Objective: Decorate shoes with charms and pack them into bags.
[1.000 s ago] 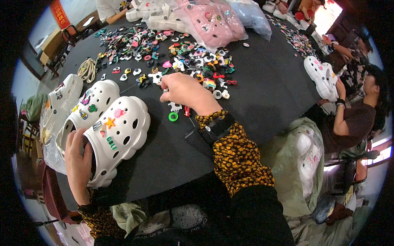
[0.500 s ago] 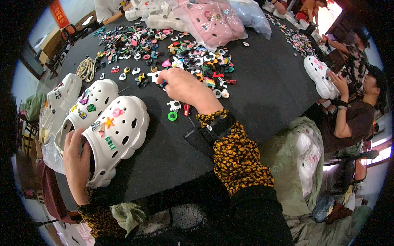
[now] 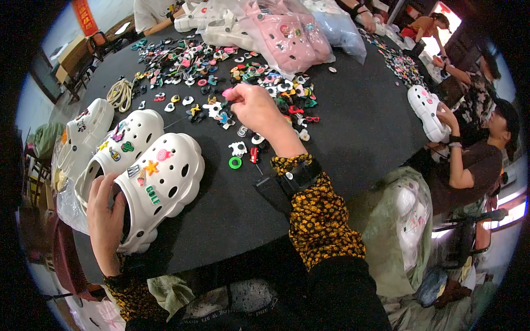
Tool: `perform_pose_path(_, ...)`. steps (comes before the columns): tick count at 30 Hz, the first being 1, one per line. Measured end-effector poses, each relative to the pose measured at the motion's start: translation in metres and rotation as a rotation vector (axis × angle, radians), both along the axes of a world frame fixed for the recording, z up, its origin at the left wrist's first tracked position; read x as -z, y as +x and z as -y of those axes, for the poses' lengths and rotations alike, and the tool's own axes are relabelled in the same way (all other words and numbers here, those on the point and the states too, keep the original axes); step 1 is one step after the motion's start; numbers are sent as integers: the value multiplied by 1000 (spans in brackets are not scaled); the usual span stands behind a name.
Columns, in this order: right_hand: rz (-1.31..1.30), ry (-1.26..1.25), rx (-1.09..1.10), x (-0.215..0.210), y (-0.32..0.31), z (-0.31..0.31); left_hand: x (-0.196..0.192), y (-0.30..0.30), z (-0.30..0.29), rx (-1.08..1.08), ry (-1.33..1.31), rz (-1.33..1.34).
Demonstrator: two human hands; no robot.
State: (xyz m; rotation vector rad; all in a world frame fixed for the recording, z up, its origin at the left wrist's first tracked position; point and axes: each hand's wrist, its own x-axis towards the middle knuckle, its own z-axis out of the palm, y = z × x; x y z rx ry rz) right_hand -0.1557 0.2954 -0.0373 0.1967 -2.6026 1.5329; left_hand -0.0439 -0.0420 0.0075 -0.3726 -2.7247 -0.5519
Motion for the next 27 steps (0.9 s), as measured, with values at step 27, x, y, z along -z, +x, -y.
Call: perform_pose_path(27, -118, 53, 222, 11, -14, -30, -1, -1, 1, 1, -5, 22)
